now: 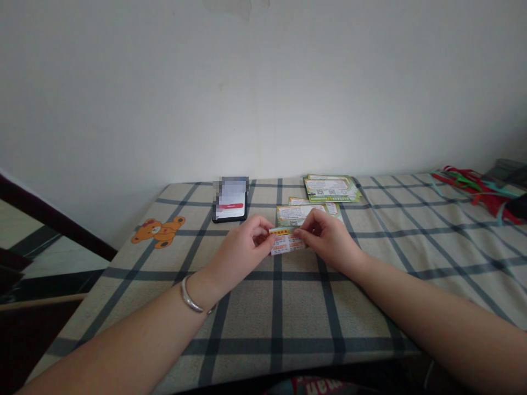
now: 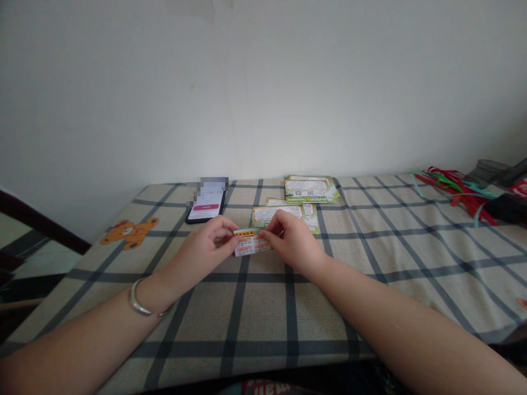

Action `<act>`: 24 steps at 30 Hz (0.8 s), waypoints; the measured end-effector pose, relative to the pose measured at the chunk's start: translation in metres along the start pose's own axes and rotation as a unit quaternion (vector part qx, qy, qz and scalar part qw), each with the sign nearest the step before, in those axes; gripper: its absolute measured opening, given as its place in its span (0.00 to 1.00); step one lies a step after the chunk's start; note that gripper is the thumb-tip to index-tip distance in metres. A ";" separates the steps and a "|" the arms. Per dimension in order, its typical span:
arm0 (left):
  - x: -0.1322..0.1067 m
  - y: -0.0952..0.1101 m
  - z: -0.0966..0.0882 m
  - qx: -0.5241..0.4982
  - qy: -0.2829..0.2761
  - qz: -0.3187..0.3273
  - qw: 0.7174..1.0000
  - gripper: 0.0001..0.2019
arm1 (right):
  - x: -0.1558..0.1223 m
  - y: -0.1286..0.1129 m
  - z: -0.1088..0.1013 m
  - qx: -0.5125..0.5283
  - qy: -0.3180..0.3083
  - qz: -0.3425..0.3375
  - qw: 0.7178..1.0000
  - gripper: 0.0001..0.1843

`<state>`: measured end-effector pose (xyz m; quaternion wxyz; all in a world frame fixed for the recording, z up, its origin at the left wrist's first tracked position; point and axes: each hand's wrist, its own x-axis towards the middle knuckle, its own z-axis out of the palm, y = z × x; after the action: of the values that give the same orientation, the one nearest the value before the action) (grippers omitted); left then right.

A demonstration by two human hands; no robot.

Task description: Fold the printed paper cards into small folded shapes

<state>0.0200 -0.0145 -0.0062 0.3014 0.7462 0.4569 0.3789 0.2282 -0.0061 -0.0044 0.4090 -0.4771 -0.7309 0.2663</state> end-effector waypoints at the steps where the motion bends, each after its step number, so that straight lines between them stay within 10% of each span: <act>1: 0.000 0.000 0.000 -0.013 -0.003 0.000 1.000 0.06 | 0.000 0.000 0.000 0.000 -0.001 -0.001 1.000 0.11; 11: 0.003 -0.005 0.000 -0.076 -0.018 0.017 0.997 0.15 | 0.004 0.005 -0.001 0.023 0.002 -0.008 1.000 0.10; 17: 0.003 -0.007 0.000 0.000 -0.002 0.031 1.000 0.13 | 0.003 0.002 -0.007 -0.116 0.037 -0.210 0.970 0.05; 24: 0.000 0.001 -0.004 0.052 -0.021 0.035 0.998 0.15 | -0.002 -0.004 -0.008 -0.196 -0.066 -0.196 0.959 0.10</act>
<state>0.0175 -0.0141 -0.0036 0.2582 0.7841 0.4428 0.3498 0.2334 -0.0093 0.0024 0.3025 -0.3761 -0.8735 0.0636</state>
